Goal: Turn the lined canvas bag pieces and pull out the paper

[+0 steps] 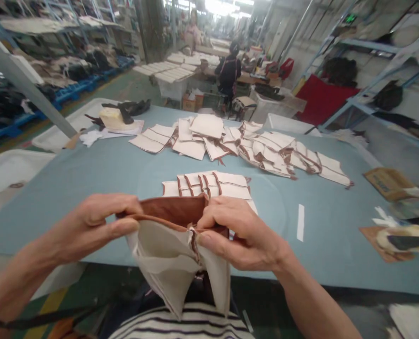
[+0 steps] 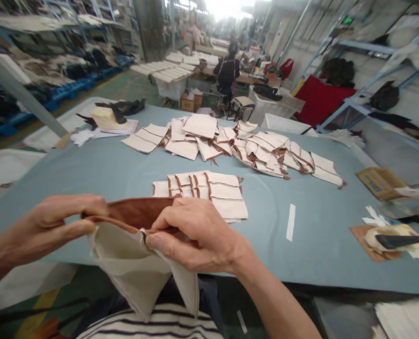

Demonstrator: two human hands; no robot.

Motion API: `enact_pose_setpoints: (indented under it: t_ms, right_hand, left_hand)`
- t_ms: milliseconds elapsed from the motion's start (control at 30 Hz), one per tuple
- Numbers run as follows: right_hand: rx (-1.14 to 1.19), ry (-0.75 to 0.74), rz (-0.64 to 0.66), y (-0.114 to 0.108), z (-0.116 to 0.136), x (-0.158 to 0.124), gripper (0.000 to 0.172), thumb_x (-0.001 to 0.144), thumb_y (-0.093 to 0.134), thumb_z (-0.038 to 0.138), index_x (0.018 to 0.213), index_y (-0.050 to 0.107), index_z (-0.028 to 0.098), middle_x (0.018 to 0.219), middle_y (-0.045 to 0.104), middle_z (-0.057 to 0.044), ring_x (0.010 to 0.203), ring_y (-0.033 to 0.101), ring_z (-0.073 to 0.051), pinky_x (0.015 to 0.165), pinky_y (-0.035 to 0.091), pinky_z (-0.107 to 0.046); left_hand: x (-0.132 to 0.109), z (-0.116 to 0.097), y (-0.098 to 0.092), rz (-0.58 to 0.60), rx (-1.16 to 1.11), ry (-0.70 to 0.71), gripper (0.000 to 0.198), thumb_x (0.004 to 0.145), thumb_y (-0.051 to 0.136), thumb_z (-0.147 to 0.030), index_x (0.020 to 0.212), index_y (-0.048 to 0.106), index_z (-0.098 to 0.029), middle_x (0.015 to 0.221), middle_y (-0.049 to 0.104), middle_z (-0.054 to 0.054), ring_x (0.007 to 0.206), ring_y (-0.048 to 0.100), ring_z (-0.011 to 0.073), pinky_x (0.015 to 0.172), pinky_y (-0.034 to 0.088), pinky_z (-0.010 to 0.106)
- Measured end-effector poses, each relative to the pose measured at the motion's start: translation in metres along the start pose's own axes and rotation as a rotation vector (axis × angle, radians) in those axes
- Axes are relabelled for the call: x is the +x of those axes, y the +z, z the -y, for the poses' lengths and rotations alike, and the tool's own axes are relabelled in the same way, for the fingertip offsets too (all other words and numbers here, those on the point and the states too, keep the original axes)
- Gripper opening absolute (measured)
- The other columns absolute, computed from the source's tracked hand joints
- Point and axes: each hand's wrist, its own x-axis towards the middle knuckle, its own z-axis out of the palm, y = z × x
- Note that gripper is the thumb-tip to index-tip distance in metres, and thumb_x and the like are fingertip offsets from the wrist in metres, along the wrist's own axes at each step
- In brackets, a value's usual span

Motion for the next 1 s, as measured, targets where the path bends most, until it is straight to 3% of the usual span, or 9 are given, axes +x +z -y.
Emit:
enact_pose_setpoints:
  t_ms: [100, 233, 367, 533, 833, 1000]
  right_hand:
    - [0.030, 0.017, 0.092, -0.008, 0.007, 0.011, 0.022, 0.107, 0.058, 0.022, 0.086, 0.063, 0.020, 0.077, 0.068, 0.001, 0.072, 0.058, -0.013, 0.072, 0.044, -0.028]
    - [-0.009, 0.022, 0.072, -0.007, 0.010, 0.016, 0.022, 0.106, 0.057, 0.022, 0.084, 0.059, 0.021, 0.077, 0.064, 0.002, 0.072, 0.055, -0.013, 0.074, 0.043, -0.028]
    - [-0.032, 0.024, 0.061, -0.002, 0.012, 0.011, 0.021, 0.106, 0.058, 0.021, 0.085, 0.059, 0.021, 0.078, 0.064, 0.003, 0.071, 0.053, -0.013, 0.073, 0.041, -0.028]
    - [-0.040, 0.062, 0.040, 0.003, 0.015, 0.001, 0.021, 0.107, 0.056, 0.022, 0.087, 0.060, 0.021, 0.078, 0.064, 0.002, 0.071, 0.054, -0.013, 0.072, 0.042, -0.028]
    - [0.022, 0.094, 0.048, 0.007, 0.004, -0.005, 0.025, 0.108, 0.057, 0.029, 0.085, 0.061, 0.021, 0.076, 0.067, 0.002, 0.070, 0.057, -0.013, 0.070, 0.043, -0.026]
    - [-0.029, 0.061, -0.012, 0.012, 0.001, -0.001, 0.023, 0.100, 0.070, 0.039, 0.087, 0.064, 0.020, 0.077, 0.070, 0.001, 0.068, 0.060, -0.013, 0.065, 0.041, -0.026]
  left_hand:
    - [0.020, -0.010, 0.001, 0.029, -0.104, 0.140, 0.062, 0.099, 0.054, -0.077, 0.114, 0.074, -0.021, 0.102, 0.078, 0.001, 0.089, 0.066, 0.0163, 0.083, 0.046, 0.022]
    - [0.041, -0.035, 0.005, 0.036, -0.176, 0.277, 0.059, 0.098, 0.059, -0.077, 0.097, 0.073, -0.020, 0.088, 0.076, 0.000, 0.080, 0.066, 0.0141, 0.075, 0.046, 0.021]
    - [0.048, -0.051, 0.013, -0.004, -0.230, 0.263, 0.039, 0.101, 0.072, -0.051, 0.081, 0.068, -0.018, 0.073, 0.070, -0.004, 0.066, 0.060, 0.0106, 0.065, 0.043, 0.020]
    - [0.046, -0.059, 0.017, 0.073, -0.310, 0.222, 0.017, 0.097, 0.068, -0.019, 0.080, 0.070, -0.018, 0.070, 0.070, -0.005, 0.062, 0.059, 0.0086, 0.061, 0.042, 0.018]
    - [0.038, -0.062, 0.014, 0.152, -0.301, 0.202, 0.019, 0.102, 0.060, -0.017, 0.086, 0.070, -0.019, 0.073, 0.071, -0.005, 0.065, 0.062, 0.0093, 0.064, 0.045, 0.017]
    - [0.031, -0.068, 0.018, 0.020, -0.182, 0.171, 0.020, 0.097, 0.059, -0.012, 0.081, 0.068, -0.020, 0.066, 0.063, -0.008, 0.058, 0.056, 0.0068, 0.056, 0.039, 0.016]
